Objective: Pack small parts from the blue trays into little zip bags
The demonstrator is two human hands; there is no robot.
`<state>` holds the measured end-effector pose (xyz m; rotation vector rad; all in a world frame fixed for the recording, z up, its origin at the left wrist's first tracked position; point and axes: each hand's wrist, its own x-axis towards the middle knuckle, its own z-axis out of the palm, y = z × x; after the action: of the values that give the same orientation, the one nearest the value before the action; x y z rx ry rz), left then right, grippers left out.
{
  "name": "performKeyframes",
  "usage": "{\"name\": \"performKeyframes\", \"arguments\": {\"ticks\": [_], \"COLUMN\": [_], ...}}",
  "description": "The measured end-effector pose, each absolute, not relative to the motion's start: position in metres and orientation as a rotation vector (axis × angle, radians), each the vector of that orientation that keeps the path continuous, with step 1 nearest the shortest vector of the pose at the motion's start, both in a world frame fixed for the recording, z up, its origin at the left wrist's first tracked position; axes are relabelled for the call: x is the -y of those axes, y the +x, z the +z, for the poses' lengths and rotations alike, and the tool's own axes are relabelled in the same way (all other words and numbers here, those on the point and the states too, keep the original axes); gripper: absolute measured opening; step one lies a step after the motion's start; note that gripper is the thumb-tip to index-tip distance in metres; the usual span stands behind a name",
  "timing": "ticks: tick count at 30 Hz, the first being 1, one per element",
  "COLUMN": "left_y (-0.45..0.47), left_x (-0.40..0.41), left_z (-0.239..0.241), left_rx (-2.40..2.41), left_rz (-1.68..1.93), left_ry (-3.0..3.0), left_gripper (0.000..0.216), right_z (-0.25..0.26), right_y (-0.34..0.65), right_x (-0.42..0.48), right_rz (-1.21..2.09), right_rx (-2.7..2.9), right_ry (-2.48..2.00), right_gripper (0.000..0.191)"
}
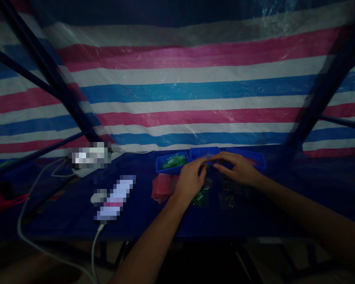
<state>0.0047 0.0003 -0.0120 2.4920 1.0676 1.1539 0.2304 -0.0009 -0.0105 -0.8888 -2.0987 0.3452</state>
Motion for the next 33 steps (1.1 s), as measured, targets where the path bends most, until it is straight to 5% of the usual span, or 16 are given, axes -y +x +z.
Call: {"name": "performKeyframes", "arguments": {"ticks": [8, 33], "left_y": [0.008, 0.010], "left_x": [0.006, 0.010], "left_z": [-0.003, -0.003], "left_rx": [-0.990, -1.044], "left_rz": [1.270, 1.188], "left_ry": [2.285, 2.237], "left_gripper": [0.033, 0.032], "right_z": [-0.037, -0.029], "right_y": [0.220, 0.210], "right_x": [-0.009, 0.004], "right_rz": [0.966, 0.781], "right_rx": [1.707, 1.825], "right_ry": [-0.895, -0.888], "right_gripper": [0.031, 0.022]}}
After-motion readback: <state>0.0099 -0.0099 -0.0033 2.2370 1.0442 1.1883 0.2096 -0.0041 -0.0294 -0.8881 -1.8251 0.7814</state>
